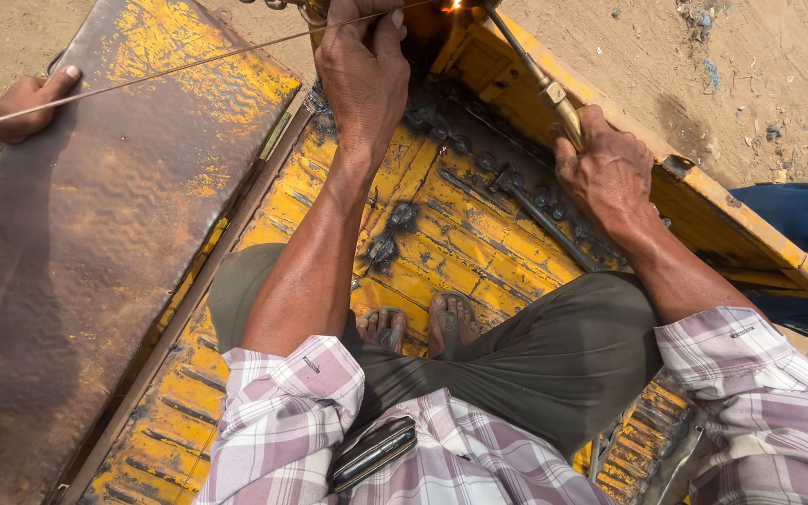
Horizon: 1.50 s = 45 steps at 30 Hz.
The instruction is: The person sits on the floor of a yellow metal vehicle and uses a welding torch and filler rod to weld a seam on the metal structure. Sparks are visible as the weld progresses along the joint.
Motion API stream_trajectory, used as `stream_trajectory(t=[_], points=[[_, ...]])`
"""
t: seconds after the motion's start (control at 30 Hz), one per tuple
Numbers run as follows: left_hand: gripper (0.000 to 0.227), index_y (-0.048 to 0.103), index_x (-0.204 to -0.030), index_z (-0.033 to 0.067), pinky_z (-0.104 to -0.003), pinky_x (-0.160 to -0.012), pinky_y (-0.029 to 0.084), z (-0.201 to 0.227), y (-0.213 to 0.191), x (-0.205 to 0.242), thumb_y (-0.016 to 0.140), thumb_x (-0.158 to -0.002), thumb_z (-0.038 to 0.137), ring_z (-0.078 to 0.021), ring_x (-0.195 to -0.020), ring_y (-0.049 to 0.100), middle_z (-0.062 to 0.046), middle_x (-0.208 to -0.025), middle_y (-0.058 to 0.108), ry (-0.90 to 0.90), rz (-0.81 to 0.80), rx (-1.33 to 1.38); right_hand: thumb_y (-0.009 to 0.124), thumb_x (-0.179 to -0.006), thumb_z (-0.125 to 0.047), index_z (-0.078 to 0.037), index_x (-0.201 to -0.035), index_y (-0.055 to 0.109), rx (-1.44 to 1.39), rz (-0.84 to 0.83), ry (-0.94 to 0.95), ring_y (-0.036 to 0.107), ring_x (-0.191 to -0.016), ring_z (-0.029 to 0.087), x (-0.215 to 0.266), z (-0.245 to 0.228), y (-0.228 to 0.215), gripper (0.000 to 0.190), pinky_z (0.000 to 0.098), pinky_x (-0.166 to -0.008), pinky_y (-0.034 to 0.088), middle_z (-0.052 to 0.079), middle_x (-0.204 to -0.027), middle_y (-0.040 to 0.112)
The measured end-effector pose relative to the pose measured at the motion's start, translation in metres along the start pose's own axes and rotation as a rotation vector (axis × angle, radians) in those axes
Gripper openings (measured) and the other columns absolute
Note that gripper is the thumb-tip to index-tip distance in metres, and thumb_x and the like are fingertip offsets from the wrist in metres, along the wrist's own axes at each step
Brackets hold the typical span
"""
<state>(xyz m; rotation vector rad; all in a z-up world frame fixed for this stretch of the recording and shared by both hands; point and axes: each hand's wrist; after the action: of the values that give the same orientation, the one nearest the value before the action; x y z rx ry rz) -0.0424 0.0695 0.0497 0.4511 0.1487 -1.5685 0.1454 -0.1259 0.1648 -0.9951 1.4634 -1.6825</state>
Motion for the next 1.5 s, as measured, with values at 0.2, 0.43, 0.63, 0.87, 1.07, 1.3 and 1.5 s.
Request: stream_trajectory(t=[0.2, 0.43, 0.63, 0.87, 1.07, 1.3, 1.5], points=[[0.013, 0.068, -0.111, 0.0075, -0.029, -0.078, 0.07, 0.0004, 0.0006, 0.0012, 0.066, -0.1, 0.001, -0.0146, -0.087, 0.079, -0.004, -0.095, 0.077, 0.005, -0.014, 0.012, 0.064, -0.106, -0.04, -0.007, -0.121, 0.059, 0.005, -0.023, 0.02, 0.067, -0.061, 0.041, -0.0003, 0.0007, -0.0004, 0.036, 0.0555, -0.063, 0.053, 0.022, -0.07, 0.067], [0.01, 0.068, -0.11, 0.0065, -0.029, -0.078, 0.07, -0.002, -0.0021, 0.0021, 0.065, -0.102, 0.001, -0.0143, -0.086, 0.079, -0.005, -0.097, 0.078, -0.014, -0.004, 0.04, 0.067, -0.104, -0.039, -0.009, -0.124, 0.06, -0.008, 0.029, -0.015, 0.067, -0.065, 0.043, 0.0014, 0.0018, 0.0016, 0.037, 0.0566, -0.066, 0.052, 0.023, -0.074, 0.068], [0.009, 0.068, -0.11, 0.0066, -0.029, -0.076, 0.07, -0.0046, -0.0009, 0.0003, 0.066, -0.102, 0.003, -0.0141, -0.085, 0.079, -0.005, -0.096, 0.078, -0.001, -0.001, 0.045, 0.066, -0.105, -0.039, -0.008, -0.125, 0.06, -0.037, 0.011, -0.006, 0.068, -0.065, 0.042, 0.0007, 0.0003, 0.0009, 0.037, 0.0558, -0.067, 0.053, 0.023, -0.075, 0.069], [0.009, 0.068, -0.111, 0.0061, -0.028, -0.074, 0.07, -0.0045, -0.0018, 0.0002, 0.066, -0.102, 0.003, -0.0137, -0.084, 0.079, -0.006, -0.096, 0.078, -0.018, -0.019, 0.035, 0.065, -0.105, -0.039, -0.009, -0.124, 0.06, -0.037, 0.006, -0.004, 0.068, -0.064, 0.04, 0.0016, -0.0011, -0.0018, 0.035, 0.0543, -0.066, 0.053, 0.02, -0.073, 0.069], [0.009, 0.068, -0.111, 0.006, -0.028, -0.076, 0.071, -0.0034, -0.0053, -0.0012, 0.066, -0.103, 0.001, -0.0146, -0.086, 0.08, -0.006, -0.098, 0.078, -0.016, -0.035, 0.043, 0.065, -0.107, -0.039, -0.008, -0.12, 0.06, -0.024, -0.004, 0.0, 0.068, -0.063, 0.038, 0.0012, -0.0024, -0.0023, 0.035, 0.0529, -0.065, 0.054, 0.019, -0.072, 0.068], [0.01, 0.068, -0.111, 0.0046, -0.028, -0.077, 0.071, -0.0047, -0.0071, -0.0027, 0.065, -0.103, -0.001, -0.0155, -0.09, 0.079, -0.006, -0.1, 0.077, -0.021, -0.031, 0.081, 0.065, -0.105, -0.036, -0.009, -0.125, 0.061, -0.058, 0.035, -0.042, 0.067, -0.061, 0.037, 0.0016, -0.0021, -0.0014, 0.034, 0.0525, -0.062, 0.054, 0.018, -0.069, 0.067], [0.011, 0.067, -0.111, 0.0054, -0.028, -0.078, 0.073, -0.0058, -0.0073, -0.0024, 0.064, -0.103, -0.001, -0.016, -0.093, 0.08, -0.006, -0.101, 0.076, -0.007, -0.041, 0.081, 0.067, -0.105, -0.035, -0.008, -0.119, 0.062, -0.06, 0.035, -0.034, 0.067, -0.062, 0.039, 0.0013, 0.0002, 0.0021, 0.031, 0.0533, -0.062, 0.053, 0.019, -0.067, 0.066]])
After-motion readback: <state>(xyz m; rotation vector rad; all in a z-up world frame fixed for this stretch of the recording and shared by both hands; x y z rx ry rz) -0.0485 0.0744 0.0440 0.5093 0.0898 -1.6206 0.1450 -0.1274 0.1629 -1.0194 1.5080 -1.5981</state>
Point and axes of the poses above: each hand's wrist, its own x-axis away from the middle knuckle, its own y-axis out of the palm, z = x × y
